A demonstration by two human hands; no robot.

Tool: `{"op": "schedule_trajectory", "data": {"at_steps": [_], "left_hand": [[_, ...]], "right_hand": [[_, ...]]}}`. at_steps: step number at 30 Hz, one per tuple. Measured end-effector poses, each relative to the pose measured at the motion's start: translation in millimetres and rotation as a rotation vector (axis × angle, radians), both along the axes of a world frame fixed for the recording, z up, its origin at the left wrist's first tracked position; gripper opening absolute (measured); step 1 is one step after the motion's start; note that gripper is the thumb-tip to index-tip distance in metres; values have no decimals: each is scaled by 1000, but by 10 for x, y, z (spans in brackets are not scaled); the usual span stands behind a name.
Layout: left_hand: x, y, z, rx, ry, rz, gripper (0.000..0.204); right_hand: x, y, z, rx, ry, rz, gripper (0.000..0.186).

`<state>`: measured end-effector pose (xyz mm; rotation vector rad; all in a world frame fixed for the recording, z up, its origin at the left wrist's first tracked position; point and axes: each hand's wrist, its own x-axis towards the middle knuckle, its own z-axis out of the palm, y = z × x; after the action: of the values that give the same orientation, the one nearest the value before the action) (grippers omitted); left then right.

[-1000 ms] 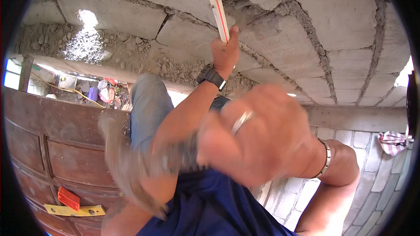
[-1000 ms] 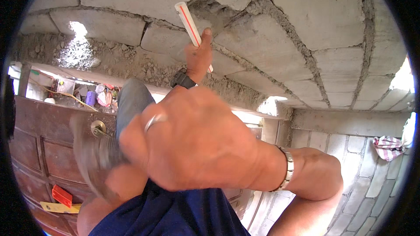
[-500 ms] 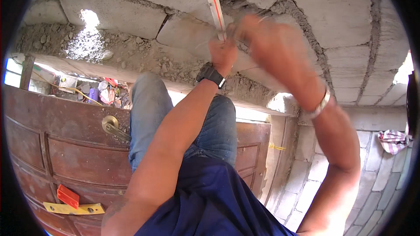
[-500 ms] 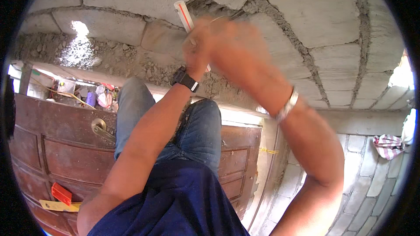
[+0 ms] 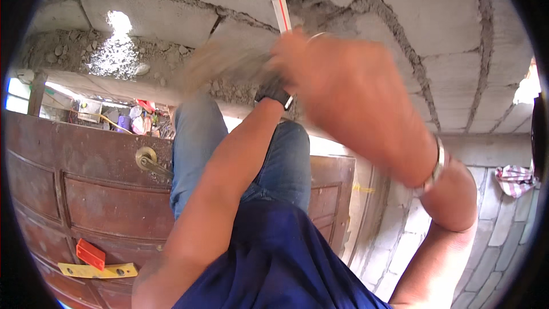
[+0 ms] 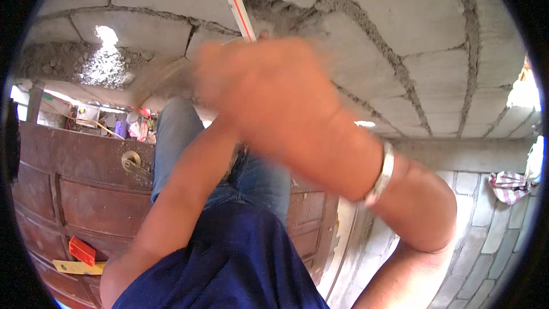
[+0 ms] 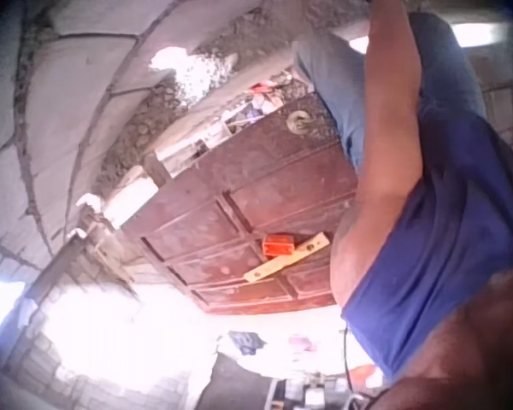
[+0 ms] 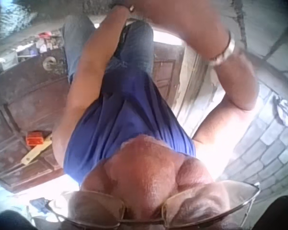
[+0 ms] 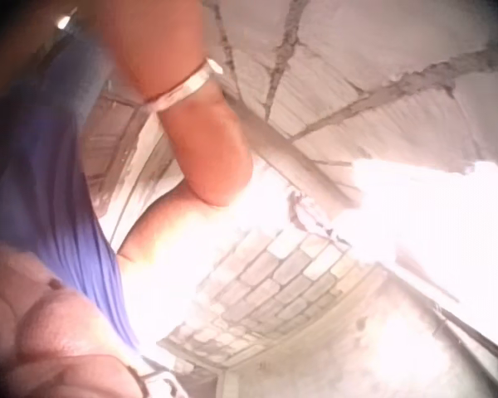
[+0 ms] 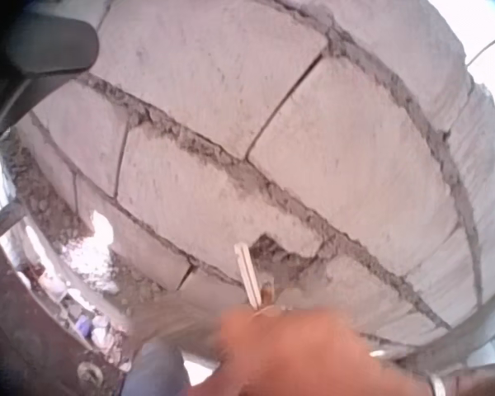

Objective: Measure and chip away concrete to install a plastic electrical junction box into a masonry wall.

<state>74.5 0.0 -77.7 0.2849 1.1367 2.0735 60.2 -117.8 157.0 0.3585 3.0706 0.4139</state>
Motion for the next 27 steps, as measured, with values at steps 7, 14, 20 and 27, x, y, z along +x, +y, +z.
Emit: {"op": "schedule_trajectory", "data": {"at_steps": [7,14,20,27], "left_hand": [[-164,-105,108,5,150,-17,50],[-220,-263,457,-364,63,-151,48],[-388,-67,-20,-136,259,-84,41],[-121,-35,-36,181,513,274,47]], "right_hand": [[33,404,-113,15,149,359,10],[-271,-554,115,-146,-174,-115,9],[-141,300,38,118,-118,-226,8],[-197,8,-170,-78,371,351,13]]}}
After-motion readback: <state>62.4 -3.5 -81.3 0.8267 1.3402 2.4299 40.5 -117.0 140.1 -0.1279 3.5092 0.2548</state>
